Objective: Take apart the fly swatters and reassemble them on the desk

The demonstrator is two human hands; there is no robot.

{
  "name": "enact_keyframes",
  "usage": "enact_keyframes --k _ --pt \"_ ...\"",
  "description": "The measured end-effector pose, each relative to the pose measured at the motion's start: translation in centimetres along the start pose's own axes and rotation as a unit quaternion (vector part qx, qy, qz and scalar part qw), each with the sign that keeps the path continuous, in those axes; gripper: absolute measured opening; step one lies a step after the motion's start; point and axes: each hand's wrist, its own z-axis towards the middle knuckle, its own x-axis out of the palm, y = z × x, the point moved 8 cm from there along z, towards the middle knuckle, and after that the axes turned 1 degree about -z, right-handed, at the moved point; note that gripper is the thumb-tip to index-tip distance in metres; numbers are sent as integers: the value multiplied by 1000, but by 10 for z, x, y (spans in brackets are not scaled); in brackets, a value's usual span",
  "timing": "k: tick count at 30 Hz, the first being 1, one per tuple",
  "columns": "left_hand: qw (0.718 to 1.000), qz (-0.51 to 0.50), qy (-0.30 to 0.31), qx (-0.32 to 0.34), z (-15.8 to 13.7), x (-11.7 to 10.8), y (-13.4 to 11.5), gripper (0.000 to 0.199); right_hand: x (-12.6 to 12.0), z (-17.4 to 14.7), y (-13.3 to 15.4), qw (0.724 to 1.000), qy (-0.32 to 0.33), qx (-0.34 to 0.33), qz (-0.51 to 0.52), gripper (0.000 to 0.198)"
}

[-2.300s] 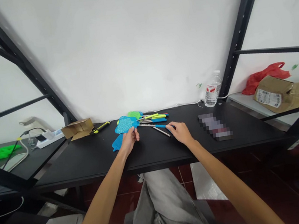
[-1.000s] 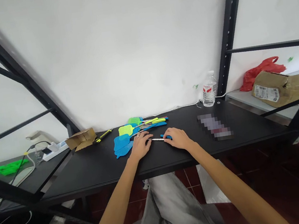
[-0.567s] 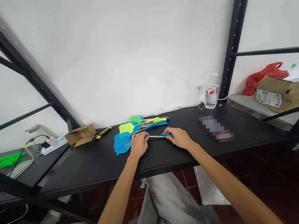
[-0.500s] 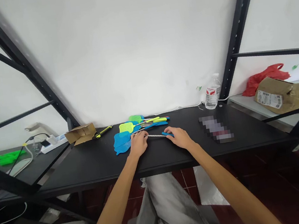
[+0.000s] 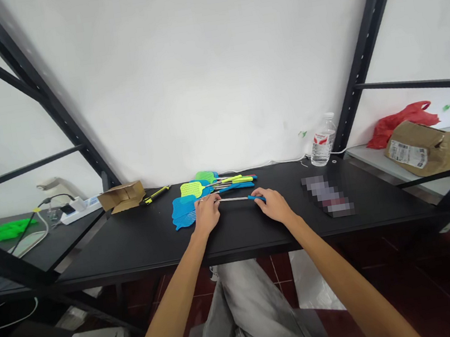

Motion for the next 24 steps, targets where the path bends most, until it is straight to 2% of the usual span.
enact_keyframes --k 13,19,24 --pt "1000 -22 2 7 1 0 0 14 -3 -1 4 1000 -2 -2 9 19" --pt "996 55 29 64 1 6 -5 10 -3 -1 4 1000 -3 -3 8 20" --pt "993 81 30 79 1 7 -6 13 -1 0 2 1000 0 -6 7 21"
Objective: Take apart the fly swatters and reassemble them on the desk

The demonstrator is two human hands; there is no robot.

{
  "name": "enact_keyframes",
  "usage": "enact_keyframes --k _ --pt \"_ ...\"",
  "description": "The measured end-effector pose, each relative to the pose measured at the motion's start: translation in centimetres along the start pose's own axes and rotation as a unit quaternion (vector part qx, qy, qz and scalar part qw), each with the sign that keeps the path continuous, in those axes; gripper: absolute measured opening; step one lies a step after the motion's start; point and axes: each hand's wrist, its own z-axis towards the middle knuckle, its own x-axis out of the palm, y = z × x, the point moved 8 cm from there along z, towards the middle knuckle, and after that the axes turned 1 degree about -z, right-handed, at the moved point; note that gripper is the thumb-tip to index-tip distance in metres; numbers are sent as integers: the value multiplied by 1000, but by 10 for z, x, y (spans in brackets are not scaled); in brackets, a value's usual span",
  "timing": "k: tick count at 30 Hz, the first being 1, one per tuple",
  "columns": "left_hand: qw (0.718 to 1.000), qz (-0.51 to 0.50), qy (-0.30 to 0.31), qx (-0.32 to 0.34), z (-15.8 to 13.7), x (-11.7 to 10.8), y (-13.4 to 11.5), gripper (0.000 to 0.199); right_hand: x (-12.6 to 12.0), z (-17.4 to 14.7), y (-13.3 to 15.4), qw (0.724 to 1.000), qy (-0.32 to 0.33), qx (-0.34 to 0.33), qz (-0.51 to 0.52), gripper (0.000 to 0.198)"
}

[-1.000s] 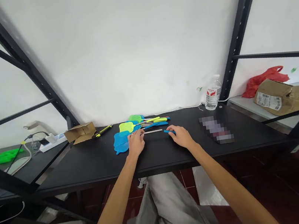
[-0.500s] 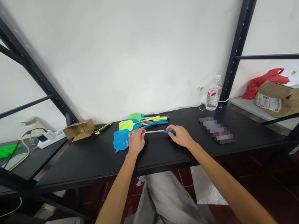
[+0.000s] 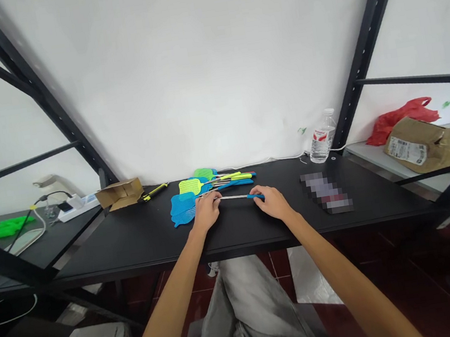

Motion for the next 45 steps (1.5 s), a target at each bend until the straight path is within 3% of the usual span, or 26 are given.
enact_keyframes --k 11,13,17,20,26,30,45 --pt "991 -114 36 -56 -3 7 3 10 2 -1 9 999 22 -29 15 23" --pt "993 -90 49 -54 -3 9 0 10 3 -2 11 999 22 -38 24 25" --pt "994 80 77 -13 -3 9 -8 21 0 -1 8 998 -4 -41 40 30" --pt "986 156 63 1 0 4 -11 26 -4 0 2 998 -36 -20 46 35" --pt "987 156 41 -6 3 -1 -7 25 -17 -1 -12 991 -111 39 56 35" --pt "988 149 38 -7 2 -1 -5 25 -20 -2 -20 987 -128 79 62 28" --pt "985 159 55 31 1 3 -12 23 -7 0 -21 994 -61 61 72 26"
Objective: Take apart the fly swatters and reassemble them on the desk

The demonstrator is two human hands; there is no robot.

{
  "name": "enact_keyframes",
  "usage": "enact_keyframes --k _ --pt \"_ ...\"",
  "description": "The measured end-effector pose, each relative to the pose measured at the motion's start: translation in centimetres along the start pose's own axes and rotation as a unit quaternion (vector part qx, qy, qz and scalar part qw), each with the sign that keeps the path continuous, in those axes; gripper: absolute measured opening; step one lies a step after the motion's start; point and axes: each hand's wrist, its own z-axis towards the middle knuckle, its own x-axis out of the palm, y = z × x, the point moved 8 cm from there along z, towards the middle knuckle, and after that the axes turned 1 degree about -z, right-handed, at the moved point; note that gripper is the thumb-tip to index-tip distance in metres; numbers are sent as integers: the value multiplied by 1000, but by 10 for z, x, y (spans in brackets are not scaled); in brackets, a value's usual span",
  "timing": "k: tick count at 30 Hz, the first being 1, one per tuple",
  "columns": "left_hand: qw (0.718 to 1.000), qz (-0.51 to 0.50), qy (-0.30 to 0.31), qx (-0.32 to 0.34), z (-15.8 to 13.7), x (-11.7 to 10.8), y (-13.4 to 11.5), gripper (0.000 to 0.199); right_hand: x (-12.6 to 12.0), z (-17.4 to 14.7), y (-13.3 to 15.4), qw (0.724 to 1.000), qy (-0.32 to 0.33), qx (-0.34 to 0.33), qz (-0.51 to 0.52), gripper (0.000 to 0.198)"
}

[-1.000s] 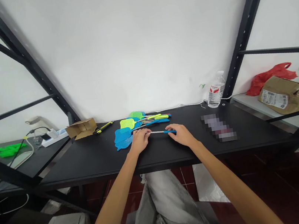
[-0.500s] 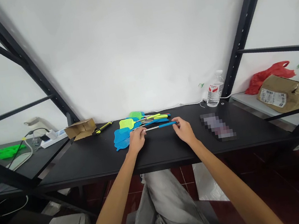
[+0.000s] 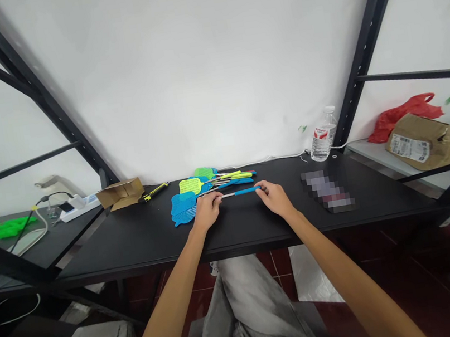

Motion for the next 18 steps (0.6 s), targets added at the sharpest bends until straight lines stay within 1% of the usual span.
enact_keyframes --k 12,15,18 --pt "1000 -3 -4 19 -1 3 2 21 4 -1 -1 999 39 3 29 27" --pt "1000 -1 1 12 -1 4 4 21 2 -1 1 999 43 6 8 28" --pt "1000 -6 11 9 -2 4 3 23 1 -2 3 998 53 10 -22 35"
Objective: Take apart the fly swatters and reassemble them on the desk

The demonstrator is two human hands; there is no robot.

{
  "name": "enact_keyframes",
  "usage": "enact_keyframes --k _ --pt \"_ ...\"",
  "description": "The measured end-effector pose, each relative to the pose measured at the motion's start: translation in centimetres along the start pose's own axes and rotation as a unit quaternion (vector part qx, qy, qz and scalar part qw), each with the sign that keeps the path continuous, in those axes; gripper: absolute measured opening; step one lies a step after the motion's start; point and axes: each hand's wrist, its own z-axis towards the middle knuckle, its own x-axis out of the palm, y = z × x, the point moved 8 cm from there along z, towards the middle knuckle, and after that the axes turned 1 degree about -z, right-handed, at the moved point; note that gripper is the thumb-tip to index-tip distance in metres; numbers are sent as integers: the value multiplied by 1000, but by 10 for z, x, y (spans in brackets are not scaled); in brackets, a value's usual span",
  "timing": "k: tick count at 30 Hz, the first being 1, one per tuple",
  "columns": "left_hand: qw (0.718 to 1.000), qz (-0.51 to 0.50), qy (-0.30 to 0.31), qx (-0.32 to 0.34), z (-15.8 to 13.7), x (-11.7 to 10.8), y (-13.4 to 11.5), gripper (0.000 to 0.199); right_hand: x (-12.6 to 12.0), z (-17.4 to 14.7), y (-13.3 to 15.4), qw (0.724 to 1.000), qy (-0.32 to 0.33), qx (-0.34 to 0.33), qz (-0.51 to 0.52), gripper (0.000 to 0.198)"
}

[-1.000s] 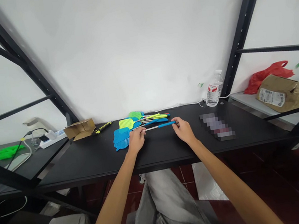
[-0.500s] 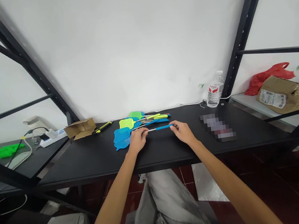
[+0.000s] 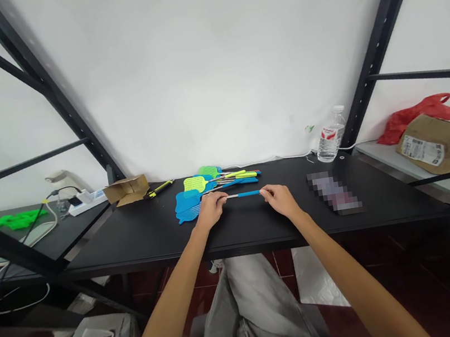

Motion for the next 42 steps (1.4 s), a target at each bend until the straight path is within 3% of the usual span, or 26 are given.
enact_keyframes --k 5,11,17,31,42 --pt "999 16 25 15 -2 4 -6 30 0 0 -1 1000 0 13 -2 48" --pt "994 88 44 46 -5 10 -14 35 2 2 -4 1000 -13 -5 23 28" --pt "992 101 52 56 -6 9 -15 32 2 1 -4 1000 -12 -8 1 29" --pt "993 94 32 67 -7 4 -15 32 3 -1 6 999 23 -14 -38 58" --pt "994 75 44 71 -6 7 -26 24 17 -4 15 988 67 -36 -136 36"
